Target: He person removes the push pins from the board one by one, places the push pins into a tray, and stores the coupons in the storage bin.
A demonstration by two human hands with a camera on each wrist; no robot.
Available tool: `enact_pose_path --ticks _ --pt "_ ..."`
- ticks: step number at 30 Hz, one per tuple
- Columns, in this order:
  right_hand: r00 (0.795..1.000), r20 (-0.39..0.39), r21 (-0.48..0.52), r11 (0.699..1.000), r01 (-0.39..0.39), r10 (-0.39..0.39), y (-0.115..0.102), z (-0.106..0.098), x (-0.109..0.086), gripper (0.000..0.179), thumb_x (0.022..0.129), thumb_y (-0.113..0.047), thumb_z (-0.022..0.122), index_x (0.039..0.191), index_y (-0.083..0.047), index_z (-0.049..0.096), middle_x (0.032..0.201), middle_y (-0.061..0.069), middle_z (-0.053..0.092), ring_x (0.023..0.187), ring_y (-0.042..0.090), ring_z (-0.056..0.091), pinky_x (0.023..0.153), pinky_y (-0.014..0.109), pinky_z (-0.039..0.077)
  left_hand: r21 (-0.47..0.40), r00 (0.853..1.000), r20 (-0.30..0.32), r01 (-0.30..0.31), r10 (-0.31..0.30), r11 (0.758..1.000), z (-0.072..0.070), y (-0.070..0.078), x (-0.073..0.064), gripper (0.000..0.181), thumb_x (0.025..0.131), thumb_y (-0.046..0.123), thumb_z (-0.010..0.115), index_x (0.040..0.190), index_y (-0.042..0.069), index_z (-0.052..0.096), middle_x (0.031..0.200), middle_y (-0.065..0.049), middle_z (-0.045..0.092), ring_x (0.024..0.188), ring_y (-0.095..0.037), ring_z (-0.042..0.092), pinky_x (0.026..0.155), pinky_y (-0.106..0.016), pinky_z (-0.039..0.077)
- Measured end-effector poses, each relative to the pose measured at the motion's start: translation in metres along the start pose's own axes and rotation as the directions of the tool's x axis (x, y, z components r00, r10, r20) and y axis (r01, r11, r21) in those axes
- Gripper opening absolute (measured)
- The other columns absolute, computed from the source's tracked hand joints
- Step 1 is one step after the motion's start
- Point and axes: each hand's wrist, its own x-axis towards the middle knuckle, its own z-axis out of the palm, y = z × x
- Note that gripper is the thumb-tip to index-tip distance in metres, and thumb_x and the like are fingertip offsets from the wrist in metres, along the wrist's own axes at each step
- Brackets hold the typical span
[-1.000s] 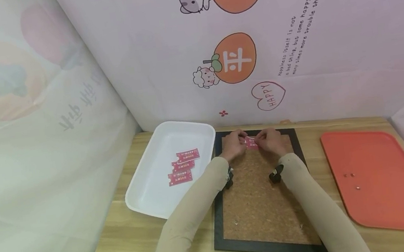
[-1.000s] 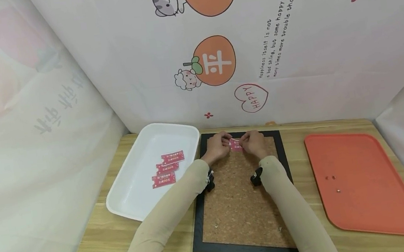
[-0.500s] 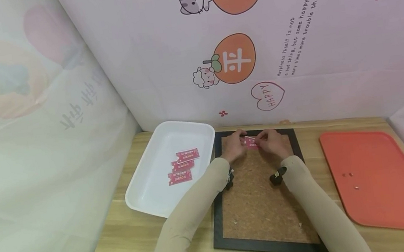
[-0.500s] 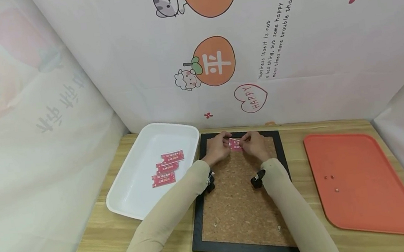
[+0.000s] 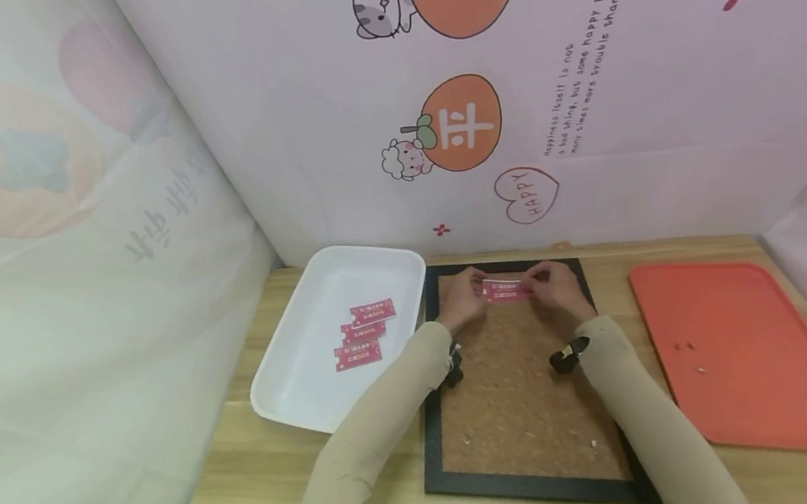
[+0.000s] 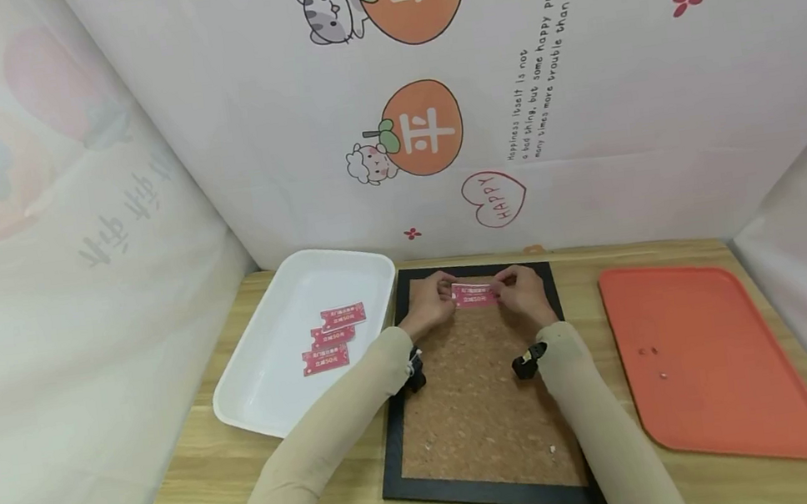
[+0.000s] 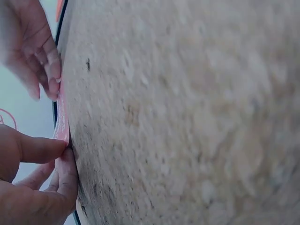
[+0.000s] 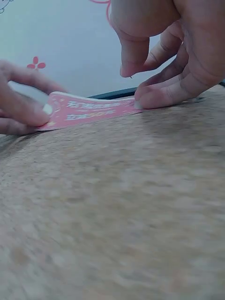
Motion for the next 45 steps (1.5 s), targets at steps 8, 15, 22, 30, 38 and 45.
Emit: enact_pose_path --ticks 8,15,22,30,38,45 --pt "0.999 0.026 0.074 0.997 0.039 -0.041 0.007 -0.015 -0.014 0.034 0.106 -0.020 0.058 0.126 0.008 0.062 0.122 0.030 0.070 0.103 0.031 0.073 0.074 0.021 0.055 -0.014 0.996 -0.036 0.079 -0.079 0.997 0.001 0.000 -0.006 0.043 0.091 -0.001 0.067 0.133 0.004 0.064 0.115 -0.011 0.071 0.100 -0.020 0.069 0.084 -0.029 0.061" --pt "0.999 0.038 0.147 0.989 0.016 -0.022 0.009 -0.025 -0.027 0.036 0.106 -0.020 0.059 0.132 0.005 0.059 0.125 0.028 0.070 0.103 0.026 0.074 0.081 0.023 0.058 0.010 0.995 -0.038 0.094 -0.094 0.996 0.000 0.003 -0.016 0.038 0.094 0.006 0.068 0.132 0.008 0.066 0.113 -0.008 0.070 0.101 -0.019 0.067 0.087 -0.031 0.059" --pt "0.998 0.000 0.104 0.992 0.068 -0.069 0.013 -0.033 -0.036 0.035 0.103 -0.020 0.063 0.129 0.003 0.065 0.122 0.027 0.072 0.099 0.024 0.074 0.076 0.019 0.054 -0.035 1.000 0.001 0.023 -0.022 0.999 -0.008 0.010 -0.027 0.042 0.095 0.002 0.065 0.136 0.003 0.062 0.109 -0.011 0.071 0.083 -0.015 0.069 0.075 -0.024 0.059" --pt "0.986 -0.041 0.047 0.985 0.166 -0.164 0.022 -0.049 -0.054 0.032 0.103 -0.017 0.063 0.125 0.007 0.068 0.119 0.031 0.070 0.090 0.018 0.070 0.073 0.022 0.058 -0.001 0.989 -0.023 -0.146 0.146 0.989 -0.043 0.018 -0.041 0.035 0.097 0.002 0.064 0.132 0.004 0.063 0.115 -0.014 0.072 0.100 -0.022 0.074 0.082 -0.025 0.062" --pt "0.977 -0.081 0.015 0.980 0.199 -0.197 0.042 -0.067 -0.071 0.031 0.103 -0.017 0.064 0.120 0.008 0.068 0.113 0.032 0.071 0.082 0.016 0.073 0.067 0.025 0.060 -0.042 0.979 -0.110 -0.179 0.174 0.983 -0.090 0.023 -0.051 0.038 0.095 0.002 0.069 0.132 0.002 0.062 0.115 -0.019 0.074 0.103 -0.031 0.076 0.080 -0.030 0.065" --pt "0.969 -0.118 -0.124 0.972 0.202 -0.217 0.059 -0.082 -0.086 0.026 0.101 -0.017 0.066 0.113 0.005 0.073 0.108 0.027 0.075 0.084 0.010 0.063 0.065 0.019 0.051 -0.073 0.962 -0.230 -0.169 0.148 0.983 -0.121 0.014 -0.057 0.021 0.095 0.005 0.072 0.114 0.001 0.063 0.110 -0.020 0.076 0.096 -0.031 0.079 0.077 -0.032 0.065"
